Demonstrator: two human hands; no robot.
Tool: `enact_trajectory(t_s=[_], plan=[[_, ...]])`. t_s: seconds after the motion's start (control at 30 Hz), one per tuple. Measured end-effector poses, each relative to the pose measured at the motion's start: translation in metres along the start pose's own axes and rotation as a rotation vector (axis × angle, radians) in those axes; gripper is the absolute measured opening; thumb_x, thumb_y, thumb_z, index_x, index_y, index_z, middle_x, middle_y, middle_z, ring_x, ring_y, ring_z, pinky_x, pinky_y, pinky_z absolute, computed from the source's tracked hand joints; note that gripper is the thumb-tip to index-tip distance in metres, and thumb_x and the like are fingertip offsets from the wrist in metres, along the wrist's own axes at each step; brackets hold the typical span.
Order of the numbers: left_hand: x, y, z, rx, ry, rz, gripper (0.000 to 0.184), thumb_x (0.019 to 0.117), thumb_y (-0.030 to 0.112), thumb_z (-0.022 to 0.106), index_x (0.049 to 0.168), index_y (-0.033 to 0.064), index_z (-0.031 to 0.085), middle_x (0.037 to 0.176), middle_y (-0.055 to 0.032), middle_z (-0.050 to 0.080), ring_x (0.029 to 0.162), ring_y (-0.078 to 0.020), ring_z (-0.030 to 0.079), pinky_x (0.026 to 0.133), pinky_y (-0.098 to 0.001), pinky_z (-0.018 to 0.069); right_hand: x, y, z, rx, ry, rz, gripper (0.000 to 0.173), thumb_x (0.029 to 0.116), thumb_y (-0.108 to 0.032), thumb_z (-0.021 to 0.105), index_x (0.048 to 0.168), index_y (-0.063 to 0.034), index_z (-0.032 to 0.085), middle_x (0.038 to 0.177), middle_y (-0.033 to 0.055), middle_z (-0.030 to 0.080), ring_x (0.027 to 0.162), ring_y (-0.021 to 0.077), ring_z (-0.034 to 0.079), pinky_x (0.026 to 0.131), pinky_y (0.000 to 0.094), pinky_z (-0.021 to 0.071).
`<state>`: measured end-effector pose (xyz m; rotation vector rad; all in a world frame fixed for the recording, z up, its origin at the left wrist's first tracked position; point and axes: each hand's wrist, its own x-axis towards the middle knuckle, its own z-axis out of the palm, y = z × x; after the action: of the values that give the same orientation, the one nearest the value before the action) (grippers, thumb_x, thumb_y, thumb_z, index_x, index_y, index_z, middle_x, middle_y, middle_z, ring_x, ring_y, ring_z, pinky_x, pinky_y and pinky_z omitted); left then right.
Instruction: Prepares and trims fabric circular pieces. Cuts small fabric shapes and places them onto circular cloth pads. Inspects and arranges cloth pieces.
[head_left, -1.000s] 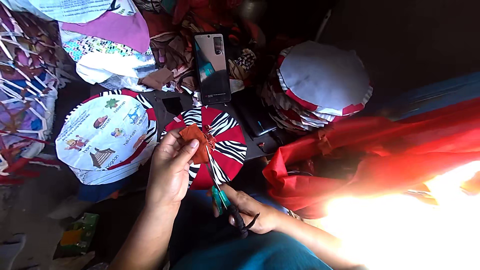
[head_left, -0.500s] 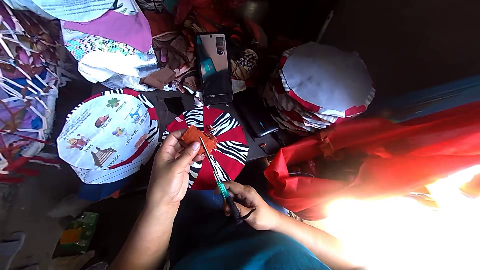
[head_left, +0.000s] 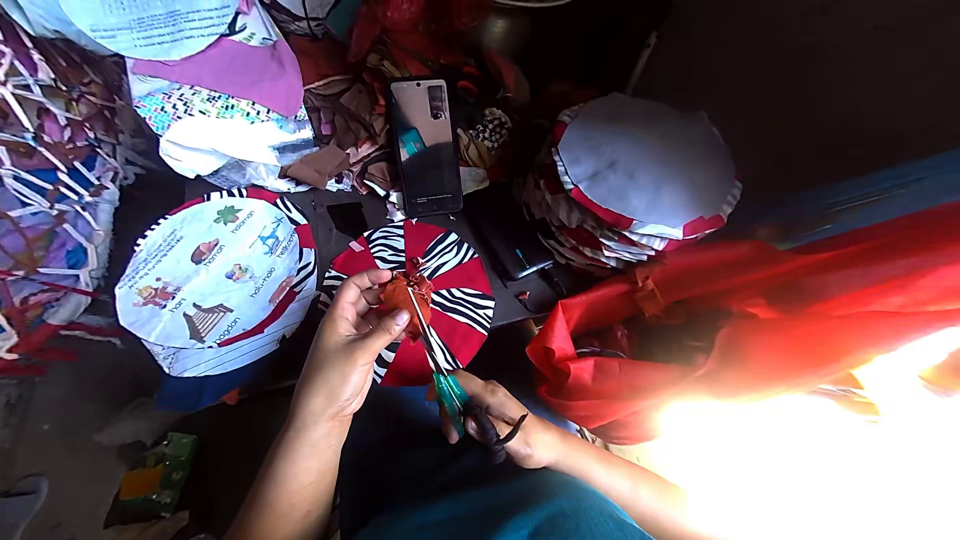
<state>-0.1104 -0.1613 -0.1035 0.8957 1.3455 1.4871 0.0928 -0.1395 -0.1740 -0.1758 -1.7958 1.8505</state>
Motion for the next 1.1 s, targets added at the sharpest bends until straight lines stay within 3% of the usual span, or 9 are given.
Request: enact_trajectory(t_s=[0.27, 0.4, 0.47, 0.57, 0.7, 0.77, 0.97, 1.1], plan=[[0.002, 0.003, -0.007, -0.161, -0.144, -0.094, 0.054, 0.0926, -0.004, 0.056, 0.143, 0.0134, 0.048, 0.115, -0.0026, 0.070, 0.090, -0.0080, 0.071, 0.079, -0.0199, 0.0591, -0.003, 0.004, 0.002, 0.240, 0.036, -0.052, 0.046, 0.1071, -0.046, 0.046, 0.121, -0.0033, 0.060, 0.082, -0.0088, 0.062, 0.073, -0.0060, 0.058, 0.068, 0.0134, 0.0496], [0.005, 0.001, -0.018, -0.334, -0.297, -0.113, 0.038, 0.0940, 0.006, 0.065, 0.131, 0.0129, 0.062, 0.118, -0.0045, 0.073, 0.095, -0.0092, 0.072, 0.083, -0.0210, 0.0592, -0.004, 0.004, 0.002, 0.362, -0.006, -0.045, 0.039, 0.1064, -0.041, 0.051, 0.121, -0.0064, 0.061, 0.079, -0.0099, 0.062, 0.071, -0.0048, 0.059, 0.066, 0.0141, 0.0503], [0.005, 0.000, -0.020, -0.401, -0.382, -0.104, 0.026, 0.0938, 0.011, 0.070, 0.119, 0.0144, 0.071, 0.110, -0.0037, 0.075, 0.093, -0.0077, 0.072, 0.083, -0.0200, 0.0588, -0.005, 0.004, 0.000, 0.467, -0.075, -0.049, 0.040, 0.1055, -0.042, 0.053, 0.124, -0.0080, 0.062, 0.081, -0.0087, 0.065, 0.073, -0.0026, 0.063, 0.069, 0.0160, 0.0530], [0.003, -0.001, -0.018, -0.444, -0.453, -0.116, 0.016, 0.0947, 0.015, 0.071, 0.110, 0.0134, 0.075, 0.101, -0.0028, 0.076, 0.090, -0.0072, 0.072, 0.083, -0.0209, 0.0591, -0.007, 0.005, -0.001, 0.556, -0.151, -0.061, 0.049, 0.1031, -0.050, 0.054, 0.129, -0.0089, 0.059, 0.086, -0.0050, 0.069, 0.080, 0.0026, 0.067, 0.075, 0.0203, 0.0552], [-0.001, -0.002, -0.013, -0.359, -0.436, -0.135, 0.012, 0.0968, 0.016, 0.068, 0.104, 0.0138, 0.076, 0.098, -0.0009, 0.076, 0.085, -0.0058, 0.072, 0.079, -0.0207, 0.0593, -0.008, 0.005, -0.001, 0.626, -0.189, 0.012, 0.062, 0.0976, -0.065, 0.052, 0.134, -0.0147, 0.055, 0.097, -0.0022, 0.069, 0.088, 0.0080, 0.068, 0.075, 0.0225, 0.0560], [-0.003, -0.002, -0.011, -0.302, -0.410, -0.121, 0.016, 0.0997, 0.015, 0.062, 0.102, 0.0144, 0.077, 0.095, 0.0007, 0.076, 0.082, -0.0041, 0.071, 0.076, -0.0194, 0.0589, -0.007, 0.005, -0.002, 0.584, -0.169, 0.015, 0.063, 0.0972, -0.066, 0.051, 0.134, -0.0143, 0.054, 0.096, -0.0024, 0.068, 0.087, 0.0073, 0.067, 0.073, 0.0216, 0.0553], [-0.007, -0.001, -0.006, -0.051, -0.417, -0.030, 0.030, 0.1054, 0.010, 0.046, 0.103, 0.0146, 0.075, 0.097, 0.0067, 0.076, 0.082, 0.0001, 0.069, 0.076, -0.0165, 0.0574, -0.006, 0.008, -0.002, 0.588, -0.099, -0.067, 0.047, 0.1036, -0.048, 0.053, 0.133, -0.0118, 0.059, 0.093, -0.0046, 0.071, 0.086, 0.0037, 0.067, 0.079, 0.0214, 0.0550], [-0.006, -0.006, -0.005, 0.161, -0.289, 0.087, 0.023, 0.1020, 0.010, 0.052, 0.096, 0.0142, 0.073, 0.098, 0.0103, 0.073, 0.089, 0.0020, 0.067, 0.082, -0.0163, 0.0547, -0.004, 0.004, -0.003, 0.575, -0.038, -0.088, 0.035, 0.1048, -0.037, 0.056, 0.128, -0.0121, 0.063, 0.088, -0.0089, 0.068, 0.079, -0.0025, 0.063, 0.073, 0.0167, 0.0519]])
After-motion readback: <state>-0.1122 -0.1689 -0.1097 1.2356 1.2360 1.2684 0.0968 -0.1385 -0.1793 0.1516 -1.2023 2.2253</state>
